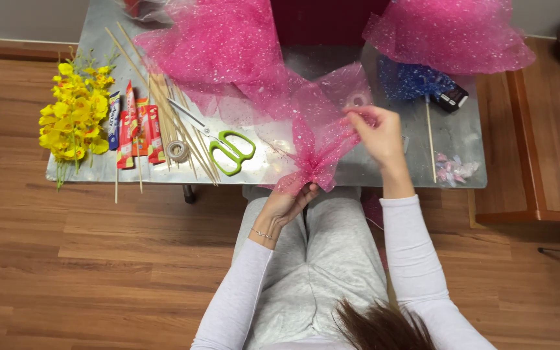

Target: Assembling decorative elements for a gift bouquet using mesh fabric, tape, and wooden sticks

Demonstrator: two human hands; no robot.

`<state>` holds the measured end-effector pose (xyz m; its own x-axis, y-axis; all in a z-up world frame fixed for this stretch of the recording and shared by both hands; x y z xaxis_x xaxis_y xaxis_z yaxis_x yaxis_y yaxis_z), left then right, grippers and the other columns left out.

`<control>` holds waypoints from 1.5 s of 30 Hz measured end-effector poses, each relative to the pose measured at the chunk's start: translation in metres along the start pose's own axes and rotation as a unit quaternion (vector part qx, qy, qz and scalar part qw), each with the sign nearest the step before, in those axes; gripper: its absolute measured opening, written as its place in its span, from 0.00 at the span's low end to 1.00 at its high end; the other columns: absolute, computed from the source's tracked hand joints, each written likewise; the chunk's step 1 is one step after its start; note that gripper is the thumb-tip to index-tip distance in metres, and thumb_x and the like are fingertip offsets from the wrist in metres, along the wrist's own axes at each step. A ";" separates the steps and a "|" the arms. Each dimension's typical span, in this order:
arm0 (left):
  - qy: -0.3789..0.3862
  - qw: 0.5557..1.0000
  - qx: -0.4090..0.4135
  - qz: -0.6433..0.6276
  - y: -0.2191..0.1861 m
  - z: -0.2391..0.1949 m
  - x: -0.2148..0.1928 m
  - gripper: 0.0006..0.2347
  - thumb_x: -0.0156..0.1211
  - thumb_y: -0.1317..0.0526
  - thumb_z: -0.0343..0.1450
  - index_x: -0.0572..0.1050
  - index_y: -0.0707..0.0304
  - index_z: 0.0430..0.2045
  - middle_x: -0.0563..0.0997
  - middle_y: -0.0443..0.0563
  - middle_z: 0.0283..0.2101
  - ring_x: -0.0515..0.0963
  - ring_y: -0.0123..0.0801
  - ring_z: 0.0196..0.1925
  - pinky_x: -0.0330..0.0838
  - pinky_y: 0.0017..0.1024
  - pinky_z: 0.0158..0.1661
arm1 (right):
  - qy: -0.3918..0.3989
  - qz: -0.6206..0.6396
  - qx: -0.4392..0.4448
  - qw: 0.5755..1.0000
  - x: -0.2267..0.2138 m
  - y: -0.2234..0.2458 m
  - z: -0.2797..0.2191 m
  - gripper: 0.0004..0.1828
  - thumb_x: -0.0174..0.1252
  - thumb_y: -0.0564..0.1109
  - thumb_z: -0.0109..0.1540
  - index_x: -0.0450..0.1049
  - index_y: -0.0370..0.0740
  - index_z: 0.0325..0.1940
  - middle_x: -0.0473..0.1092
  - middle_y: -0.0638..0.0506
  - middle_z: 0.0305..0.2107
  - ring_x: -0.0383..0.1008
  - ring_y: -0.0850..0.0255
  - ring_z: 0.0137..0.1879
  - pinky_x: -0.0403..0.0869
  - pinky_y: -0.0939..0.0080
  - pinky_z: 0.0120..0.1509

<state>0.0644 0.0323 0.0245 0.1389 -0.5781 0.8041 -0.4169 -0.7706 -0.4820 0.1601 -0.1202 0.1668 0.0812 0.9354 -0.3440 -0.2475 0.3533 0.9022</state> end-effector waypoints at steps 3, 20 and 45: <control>-0.001 1.000 -0.003 -0.009 -0.003 0.003 -0.007 0.05 0.59 0.65 0.69 0.75 0.70 0.31 0.77 0.59 0.30 0.80 0.31 0.32 0.78 0.32 0.45 | -0.033 0.063 0.079 0.994 -0.009 -0.008 0.002 0.08 0.62 0.40 0.59 0.77 0.41 0.43 0.74 0.52 0.26 0.69 0.75 0.27 0.73 0.77 0.29; 0.002 0.998 0.027 0.056 -0.013 0.015 0.003 0.08 0.50 0.63 0.73 0.69 0.71 0.41 0.79 0.64 0.37 0.83 0.36 0.37 0.79 0.30 0.44 | -0.016 0.085 0.089 0.992 0.024 0.000 -0.073 0.06 0.65 0.35 0.55 0.76 0.33 0.34 0.73 0.43 0.23 0.76 0.64 0.27 0.78 0.72 0.31; 0.003 0.997 0.072 -0.025 -0.018 0.004 0.012 0.03 0.57 0.65 0.70 0.72 0.64 0.29 0.76 0.53 0.29 0.79 0.30 0.34 0.77 0.27 0.44 | 0.086 0.120 0.167 0.975 0.013 0.003 -0.082 0.06 0.57 0.38 0.61 0.72 0.30 0.37 0.73 0.40 0.19 0.70 0.66 0.18 0.72 0.72 0.20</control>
<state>0.0768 0.0379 0.0416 0.1514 -0.5366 0.8301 -0.2757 -0.8294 -0.4859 0.0817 -0.1079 0.1434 -0.1101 0.9859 -0.1258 0.0907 0.1360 0.9866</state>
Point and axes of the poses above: each hand's wrist, its own z-axis towards the middle knuckle, its own x-axis out of the palm, y = z × x, the point moved 9 cm from there along z, towards the middle knuckle
